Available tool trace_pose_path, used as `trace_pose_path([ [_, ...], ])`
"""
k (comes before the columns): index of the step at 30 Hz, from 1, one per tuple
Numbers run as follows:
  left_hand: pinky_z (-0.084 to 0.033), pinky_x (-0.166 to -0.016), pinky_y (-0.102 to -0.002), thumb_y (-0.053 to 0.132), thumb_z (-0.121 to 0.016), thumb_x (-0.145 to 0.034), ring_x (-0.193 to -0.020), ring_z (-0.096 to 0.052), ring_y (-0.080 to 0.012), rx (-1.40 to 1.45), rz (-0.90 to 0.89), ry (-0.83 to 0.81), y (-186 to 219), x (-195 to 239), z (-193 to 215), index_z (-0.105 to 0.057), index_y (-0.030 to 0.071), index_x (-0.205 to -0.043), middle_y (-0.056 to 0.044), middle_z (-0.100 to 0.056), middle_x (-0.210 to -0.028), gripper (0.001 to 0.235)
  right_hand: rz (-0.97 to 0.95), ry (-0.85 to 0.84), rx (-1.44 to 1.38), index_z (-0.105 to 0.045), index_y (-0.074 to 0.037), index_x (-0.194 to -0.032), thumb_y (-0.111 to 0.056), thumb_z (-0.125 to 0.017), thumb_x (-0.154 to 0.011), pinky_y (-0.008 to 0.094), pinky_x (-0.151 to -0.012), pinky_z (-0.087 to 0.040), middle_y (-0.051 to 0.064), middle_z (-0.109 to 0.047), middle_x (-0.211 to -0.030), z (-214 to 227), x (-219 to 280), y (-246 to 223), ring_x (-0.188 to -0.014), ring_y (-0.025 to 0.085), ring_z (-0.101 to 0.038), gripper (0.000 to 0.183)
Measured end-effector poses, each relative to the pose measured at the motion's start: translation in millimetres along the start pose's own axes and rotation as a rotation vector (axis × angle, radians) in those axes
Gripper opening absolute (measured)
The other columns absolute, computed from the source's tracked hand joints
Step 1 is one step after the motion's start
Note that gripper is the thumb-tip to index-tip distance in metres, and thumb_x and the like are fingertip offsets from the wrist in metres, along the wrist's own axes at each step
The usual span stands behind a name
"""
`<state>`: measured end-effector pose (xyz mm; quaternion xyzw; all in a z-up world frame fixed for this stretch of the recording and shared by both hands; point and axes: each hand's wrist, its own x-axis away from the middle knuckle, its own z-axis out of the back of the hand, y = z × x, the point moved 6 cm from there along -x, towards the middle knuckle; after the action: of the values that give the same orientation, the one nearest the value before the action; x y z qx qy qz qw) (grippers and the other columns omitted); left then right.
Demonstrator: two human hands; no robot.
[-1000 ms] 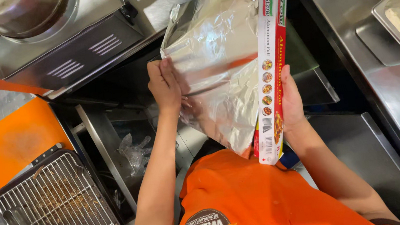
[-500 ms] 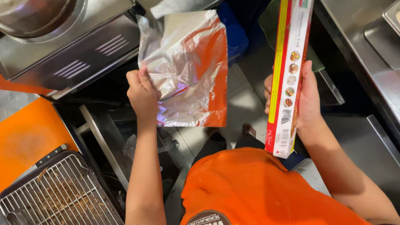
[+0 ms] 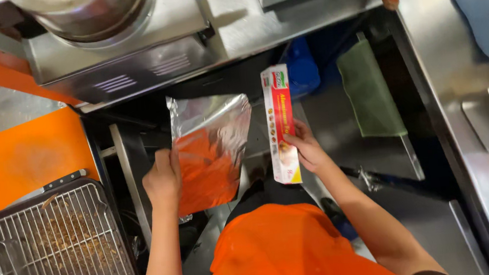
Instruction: The person cleans a stirrer with a cloth, prepares an aluminum foil container, checks a waffle in a waffle iron, labels the container with a marker, and places items into a refrigerator.
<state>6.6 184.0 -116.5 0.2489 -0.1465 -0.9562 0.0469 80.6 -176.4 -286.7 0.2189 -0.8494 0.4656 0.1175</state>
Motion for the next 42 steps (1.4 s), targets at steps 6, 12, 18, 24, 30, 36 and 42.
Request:
trace_pose_path([
  [6, -0.049, -0.052, -0.045, 0.019, -0.069, -0.1, -0.059, -0.065, -0.0351, -0.01, 0.235, -0.07, -6, 28, 11, -0.062, 0.007, -0.095, -0.015, -0.066, -0.07, 0.015, -0.121, -0.092, 0.003, -0.026, -0.019, -0.158, -0.009, -0.054, -0.099, 0.039, -0.094, -0.056, 0.013, -0.061, -0.133, -44, -73, -20, -0.115, 0.024, -0.063, 0.066],
  [12, -0.051, -0.055, -0.047, 0.021, -0.067, -0.098, -0.063, -0.067, -0.0382, 0.029, 0.431, -0.039, 2, 38, 15, -0.063, 0.006, -0.095, -0.018, -0.067, -0.07, 0.015, -0.079, -0.235, -0.061, -0.027, -0.016, -0.162, -0.007, -0.055, -0.101, 0.037, -0.099, -0.056, 0.01, -0.058, -0.143, -71, -164, -22, -0.123, 0.023, -0.062, 0.067],
  [18, -0.049, -0.054, -0.049, 0.023, -0.068, -0.097, -0.06, -0.065, -0.0403, -0.023, 0.625, -0.058, -2, 39, 3, -0.064, 0.007, -0.094, -0.019, -0.064, -0.064, 0.017, -0.215, -0.313, 0.038, -0.035, -0.018, -0.135, 0.011, -0.061, -0.08, 0.05, -0.095, -0.058, 0.01, -0.06, -0.129, -78, -220, -25, -0.117, 0.03, -0.065, 0.068],
  [24, -0.049, -0.052, -0.047, 0.02, -0.068, -0.096, -0.06, -0.064, -0.0403, 0.002, 0.635, 0.054, 0, 36, 1, -0.062, 0.006, -0.094, -0.019, -0.064, -0.066, 0.015, -0.011, -0.038, -0.052, -0.053, -0.01, -0.133, 0.001, -0.065, -0.089, 0.048, -0.09, -0.059, 0.009, -0.066, -0.124, -52, -251, -12, -0.111, 0.029, -0.067, 0.047],
  [30, -0.048, -0.049, -0.046, 0.02, -0.068, -0.097, -0.055, -0.065, -0.037, 0.031, 0.673, 0.016, 1, 33, -10, -0.061, 0.006, -0.091, -0.018, -0.064, -0.063, 0.017, -0.177, -0.16, 0.194, -0.056, -0.01, -0.13, -0.023, -0.056, -0.103, 0.044, -0.083, -0.058, 0.008, -0.068, -0.119, -62, -266, 3, -0.106, 0.026, -0.067, 0.03],
  [36, -0.049, -0.05, -0.047, 0.02, -0.067, -0.096, -0.06, -0.066, -0.0401, 0.035, 0.665, 0.018, 3, 32, -14, -0.062, 0.006, -0.093, -0.02, -0.066, -0.068, 0.016, -0.064, -0.142, -0.195, -0.056, -0.004, -0.136, -0.024, -0.055, -0.109, 0.042, -0.101, -0.057, 0.013, -0.061, -0.135, -74, -266, -23, -0.121, 0.028, -0.063, 0.033],
  [42, -0.05, -0.051, -0.047, 0.022, -0.065, -0.097, -0.06, -0.067, -0.04, 0.055, 0.725, -0.02, -2, 38, -19, -0.063, 0.006, -0.093, -0.02, -0.068, -0.069, 0.016, -0.084, -0.192, 0.056, -0.05, -0.012, -0.133, -0.016, -0.06, -0.091, 0.051, -0.091, -0.06, 0.012, -0.06, -0.131, -88, -226, -27, -0.118, 0.031, -0.065, 0.044],
])
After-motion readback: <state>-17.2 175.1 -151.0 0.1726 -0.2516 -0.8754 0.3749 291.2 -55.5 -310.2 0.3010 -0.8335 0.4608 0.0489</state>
